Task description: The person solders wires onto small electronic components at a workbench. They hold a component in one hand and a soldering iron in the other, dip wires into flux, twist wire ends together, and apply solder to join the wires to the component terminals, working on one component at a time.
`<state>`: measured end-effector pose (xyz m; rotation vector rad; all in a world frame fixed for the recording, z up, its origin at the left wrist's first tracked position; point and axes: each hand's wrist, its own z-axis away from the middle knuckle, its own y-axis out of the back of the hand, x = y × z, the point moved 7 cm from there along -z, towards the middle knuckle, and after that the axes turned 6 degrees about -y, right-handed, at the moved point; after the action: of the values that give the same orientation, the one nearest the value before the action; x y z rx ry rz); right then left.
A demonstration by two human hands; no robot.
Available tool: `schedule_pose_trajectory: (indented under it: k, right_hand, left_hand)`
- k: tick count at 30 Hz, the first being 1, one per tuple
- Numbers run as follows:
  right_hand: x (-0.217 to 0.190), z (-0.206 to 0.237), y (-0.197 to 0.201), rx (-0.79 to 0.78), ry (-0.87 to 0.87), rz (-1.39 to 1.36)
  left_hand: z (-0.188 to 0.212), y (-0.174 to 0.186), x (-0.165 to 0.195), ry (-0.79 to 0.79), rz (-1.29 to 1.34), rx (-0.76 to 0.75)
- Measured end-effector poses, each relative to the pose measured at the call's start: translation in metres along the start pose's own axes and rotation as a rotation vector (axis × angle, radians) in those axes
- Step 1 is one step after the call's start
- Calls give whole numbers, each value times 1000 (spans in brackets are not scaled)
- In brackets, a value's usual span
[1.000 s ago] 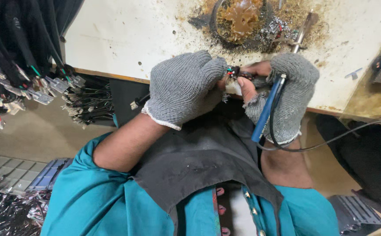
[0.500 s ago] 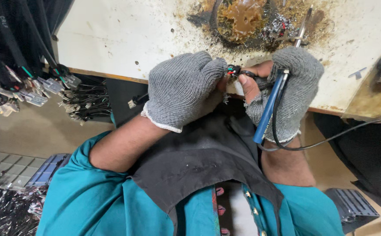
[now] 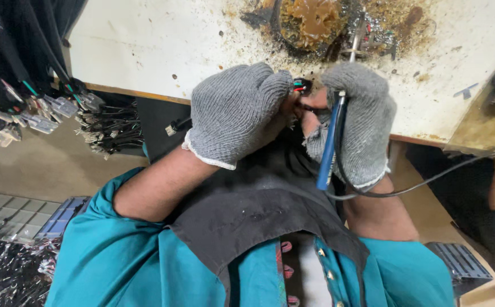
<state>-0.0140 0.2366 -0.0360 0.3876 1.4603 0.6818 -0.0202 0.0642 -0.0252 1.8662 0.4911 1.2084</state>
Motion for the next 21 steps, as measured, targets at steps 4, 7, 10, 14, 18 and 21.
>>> schedule_pose_trajectory:
  k: [4, 7, 10, 14, 18, 21]
  right_hand:
    - [16, 7, 3, 44, -236, -231]
    - [-8, 15, 11, 172, 93, 35]
    - [-13, 21, 13, 281, 138, 226]
    - [-11, 19, 8, 220, 110, 253]
    - [4, 11, 9, 134, -102, -150]
    - [-11, 6, 11, 152, 24, 57]
  left_hand:
    - [0, 1, 1, 4, 3, -2]
    - [0, 2, 1, -9, 19, -6]
    - [0, 3, 0, -7, 32, 2]
    - [-1, 4, 0, -6, 39, -3]
    - [-3, 5, -1, 3, 39, 8]
    - [-3, 5, -1, 12, 48, 4]
